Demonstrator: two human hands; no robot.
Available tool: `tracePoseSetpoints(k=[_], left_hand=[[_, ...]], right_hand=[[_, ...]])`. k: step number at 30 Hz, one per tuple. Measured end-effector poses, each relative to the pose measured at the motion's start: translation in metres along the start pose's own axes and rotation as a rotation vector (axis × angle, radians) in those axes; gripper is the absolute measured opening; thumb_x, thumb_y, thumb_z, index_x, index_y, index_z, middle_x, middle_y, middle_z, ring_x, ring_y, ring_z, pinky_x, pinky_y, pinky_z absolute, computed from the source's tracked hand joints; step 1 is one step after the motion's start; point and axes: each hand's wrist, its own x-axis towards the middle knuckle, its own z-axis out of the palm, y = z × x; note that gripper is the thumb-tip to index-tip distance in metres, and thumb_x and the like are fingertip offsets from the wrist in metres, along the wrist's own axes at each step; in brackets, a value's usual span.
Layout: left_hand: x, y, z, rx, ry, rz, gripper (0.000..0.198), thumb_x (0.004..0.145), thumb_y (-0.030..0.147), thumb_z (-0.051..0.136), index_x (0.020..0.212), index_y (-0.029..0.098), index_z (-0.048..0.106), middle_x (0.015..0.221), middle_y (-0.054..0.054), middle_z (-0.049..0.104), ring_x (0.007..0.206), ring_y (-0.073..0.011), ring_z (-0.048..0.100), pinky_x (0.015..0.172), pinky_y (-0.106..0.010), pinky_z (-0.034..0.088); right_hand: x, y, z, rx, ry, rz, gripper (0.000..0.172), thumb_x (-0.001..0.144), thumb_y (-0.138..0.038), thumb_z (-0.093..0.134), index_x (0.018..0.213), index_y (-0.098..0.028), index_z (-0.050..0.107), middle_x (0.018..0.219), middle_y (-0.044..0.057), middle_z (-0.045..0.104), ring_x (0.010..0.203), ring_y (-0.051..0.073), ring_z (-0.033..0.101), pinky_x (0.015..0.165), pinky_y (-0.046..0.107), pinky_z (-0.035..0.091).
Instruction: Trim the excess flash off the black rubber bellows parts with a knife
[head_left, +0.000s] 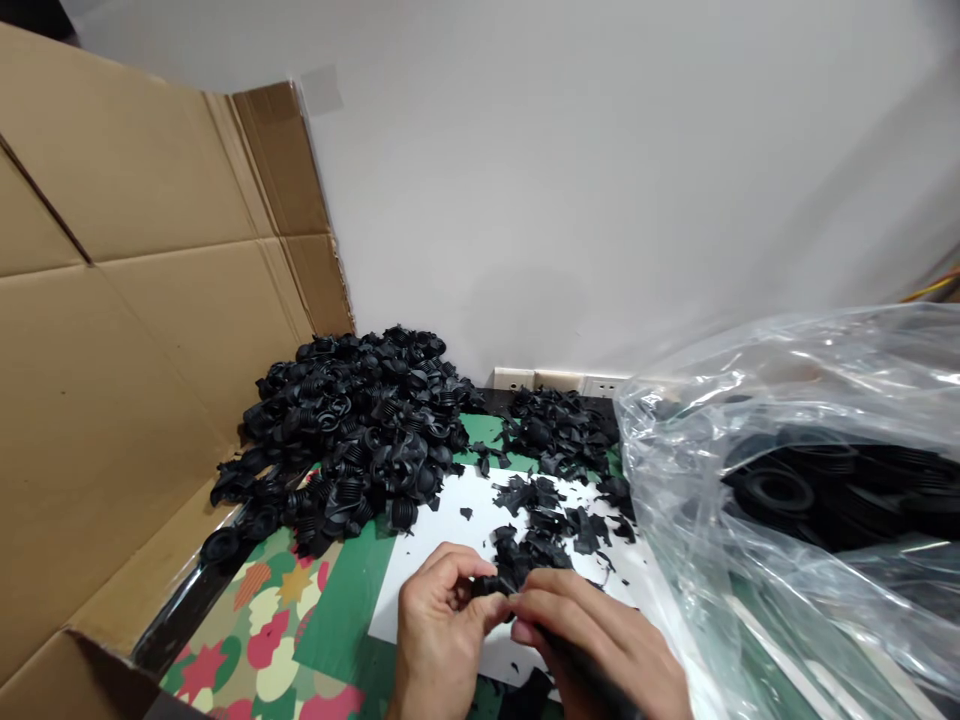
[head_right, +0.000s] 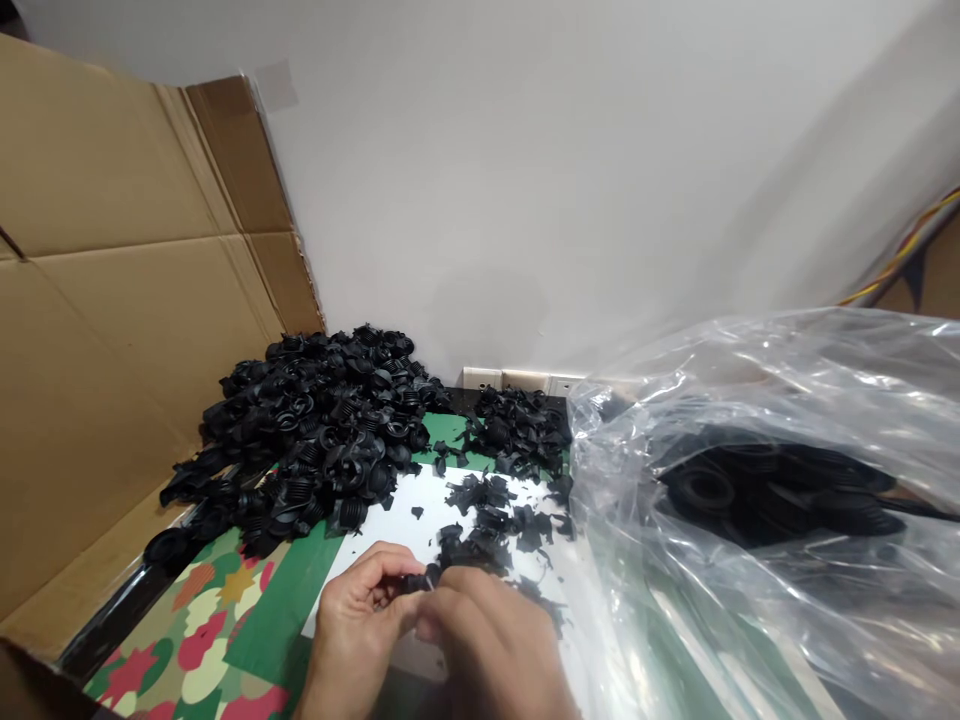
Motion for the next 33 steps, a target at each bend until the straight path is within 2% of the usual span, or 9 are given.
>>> tracePoseSetpoints(k=[2, 5, 8, 12, 15, 23, 28, 31, 33], left_hand=[[0.0, 0.002, 0.001, -0.015, -0.003, -0.004, 0.014, 0.055, 0.004, 0.064, 0.059, 0.017, 0.065, 0.064, 0.001, 0.056, 0.056, -0.0128, 0.049, 0.05, -0.021, 0.039], [0.001, 0.001, -0.001, -0.016, 0.007, -0.002, 0.017, 0.055, 0.003, 0.064, 0.062, 0.017, 0.067, 0.068, 0.001, 0.058, 0.057, -0.0126, 0.049, 0.052, -0.021, 0.04], [0.002, -0.002, -0.002, -0.023, 0.004, 0.001, 0.017, 0.055, 0.003, 0.065, 0.065, 0.017, 0.067, 0.071, 0.0, 0.058, 0.059, -0.0132, 0.051, 0.053, -0.021, 0.041], [0.002, -0.005, -0.003, -0.021, -0.002, -0.004, 0.018, 0.055, 0.003, 0.064, 0.066, 0.017, 0.066, 0.072, 0.0, 0.057, 0.059, -0.0131, 0.051, 0.052, -0.021, 0.041], [0.001, -0.006, -0.002, 0.001, -0.008, -0.002, 0.018, 0.056, 0.004, 0.064, 0.067, 0.017, 0.066, 0.072, 0.0, 0.057, 0.057, -0.0123, 0.049, 0.05, -0.021, 0.04], [0.0, -0.008, -0.003, 0.066, -0.053, 0.033, 0.015, 0.06, 0.005, 0.064, 0.068, 0.018, 0.065, 0.072, 0.001, 0.055, 0.059, -0.0129, 0.049, 0.052, -0.022, 0.038], [0.0, -0.01, -0.004, 0.092, -0.049, 0.056, 0.015, 0.06, 0.005, 0.064, 0.068, 0.018, 0.064, 0.072, 0.0, 0.055, 0.061, -0.0136, 0.05, 0.053, -0.022, 0.038], [0.0, -0.009, -0.003, 0.078, -0.03, 0.06, 0.015, 0.058, 0.006, 0.067, 0.066, 0.017, 0.064, 0.071, 0.0, 0.056, 0.061, -0.0137, 0.05, 0.052, -0.022, 0.038], [0.0, -0.007, -0.001, 0.06, -0.018, 0.048, 0.014, 0.056, 0.007, 0.069, 0.064, 0.017, 0.065, 0.068, 0.001, 0.056, 0.057, -0.0125, 0.047, 0.05, -0.022, 0.036]], right_hand=[[0.007, 0.002, -0.008, -0.158, 0.049, -0.1, 0.015, 0.078, -0.017, 0.058, 0.081, -0.024, 0.07, 0.083, 0.008, 0.071, 0.074, 0.022, 0.066, 0.068, 0.031, 0.051], [0.02, 0.006, -0.018, -0.156, 0.094, -0.095, 0.012, 0.077, -0.016, 0.058, 0.078, -0.024, 0.067, 0.078, 0.006, 0.07, 0.067, 0.02, 0.065, 0.063, 0.029, 0.051], [0.025, 0.007, -0.019, 0.065, 0.147, 0.113, 0.004, 0.076, -0.024, 0.062, 0.076, -0.023, 0.066, 0.065, 0.003, 0.066, 0.058, 0.018, 0.062, 0.055, 0.029, 0.05], [0.016, 0.002, -0.011, 0.325, 0.149, 0.518, 0.02, 0.069, -0.038, 0.069, 0.074, -0.019, 0.067, 0.052, 0.0, 0.061, 0.048, 0.016, 0.058, 0.047, 0.027, 0.048], [0.009, -0.002, -0.005, 0.475, 0.142, 0.599, 0.025, 0.063, -0.04, 0.073, 0.074, -0.018, 0.067, 0.056, 0.001, 0.063, 0.048, 0.015, 0.057, 0.046, 0.025, 0.047], [0.004, -0.005, 0.005, 0.56, 0.098, 0.569, 0.02, 0.064, -0.037, 0.074, 0.07, -0.019, 0.068, 0.069, 0.003, 0.063, 0.049, 0.014, 0.056, 0.045, 0.025, 0.046], [0.003, 0.001, 0.004, 0.51, 0.054, 0.525, 0.019, 0.068, -0.038, 0.071, 0.073, -0.02, 0.068, 0.064, 0.002, 0.063, 0.049, 0.014, 0.056, 0.047, 0.025, 0.047], [0.0, 0.003, 0.004, 0.392, 0.003, 0.367, 0.011, 0.075, -0.032, 0.065, 0.076, -0.021, 0.067, 0.07, 0.003, 0.064, 0.054, 0.015, 0.06, 0.049, 0.024, 0.048], [-0.001, 0.003, 0.003, 0.245, -0.075, 0.136, 0.006, 0.079, -0.024, 0.06, 0.078, -0.021, 0.065, 0.073, 0.004, 0.064, 0.06, 0.016, 0.061, 0.051, 0.023, 0.049]])
